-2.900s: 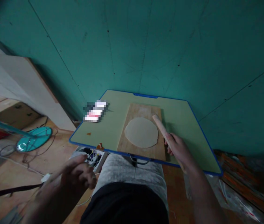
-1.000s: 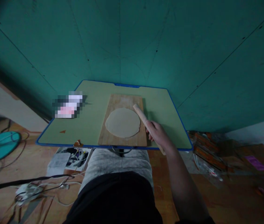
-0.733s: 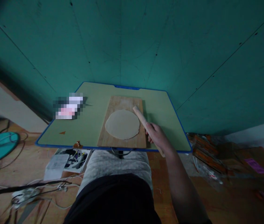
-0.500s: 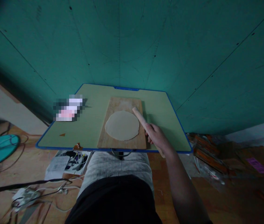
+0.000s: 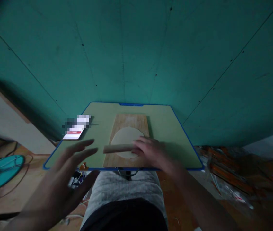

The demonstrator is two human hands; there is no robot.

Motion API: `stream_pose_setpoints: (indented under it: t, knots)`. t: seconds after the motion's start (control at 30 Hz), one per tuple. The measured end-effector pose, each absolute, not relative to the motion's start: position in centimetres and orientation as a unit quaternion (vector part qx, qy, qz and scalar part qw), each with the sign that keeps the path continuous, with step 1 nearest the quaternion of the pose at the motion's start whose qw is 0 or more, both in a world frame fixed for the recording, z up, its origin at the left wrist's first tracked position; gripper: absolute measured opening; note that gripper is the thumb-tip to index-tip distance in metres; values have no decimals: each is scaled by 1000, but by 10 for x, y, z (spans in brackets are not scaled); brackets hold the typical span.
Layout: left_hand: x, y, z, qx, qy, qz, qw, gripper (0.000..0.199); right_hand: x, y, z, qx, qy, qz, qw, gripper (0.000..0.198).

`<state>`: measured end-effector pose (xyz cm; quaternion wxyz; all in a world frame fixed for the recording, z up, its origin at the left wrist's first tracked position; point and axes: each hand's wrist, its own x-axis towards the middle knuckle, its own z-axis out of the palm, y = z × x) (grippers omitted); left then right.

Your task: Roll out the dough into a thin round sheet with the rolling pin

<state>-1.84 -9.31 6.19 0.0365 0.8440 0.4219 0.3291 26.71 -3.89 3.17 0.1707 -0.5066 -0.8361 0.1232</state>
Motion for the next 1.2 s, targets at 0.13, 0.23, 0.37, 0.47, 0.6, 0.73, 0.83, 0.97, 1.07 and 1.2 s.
stream_pose_setpoints:
  t: [0.13,0.23,0.37,0.47,0.6,0.73,0.83,0.97,1.07,1.2]
  knots:
    - [1,-46,18,863,442,234,74,38,240,-24,32,-424,-894,64,132,15]
    - [4,-38,-6,852,483,148,138,39,239,-5,20,-411,-891,76,177,18]
    - [11,-42,-11,831,524,134,129,56,240,21,3,-475,-838,100,250,30]
    - [18,-42,-12,824,544,137,79,50,228,34,-5,-525,-812,80,241,35]
    - [17,-35,-25,831,522,192,0,33,204,48,-8,-532,-825,43,187,39]
    - [7,-28,-36,832,488,261,-41,35,184,75,-5,-515,-842,57,152,39]
    - [-3,-23,-35,821,489,292,-23,31,166,103,-3,-503,-848,70,150,37]
    - [-21,-20,-27,771,500,392,35,17,141,131,-1,-498,-851,67,156,33]
    - [-33,-23,-18,728,521,436,94,10,139,132,-2,-498,-850,63,159,29]
    - [-35,-26,-4,696,524,458,178,11,166,101,-4,-511,-843,53,160,28]
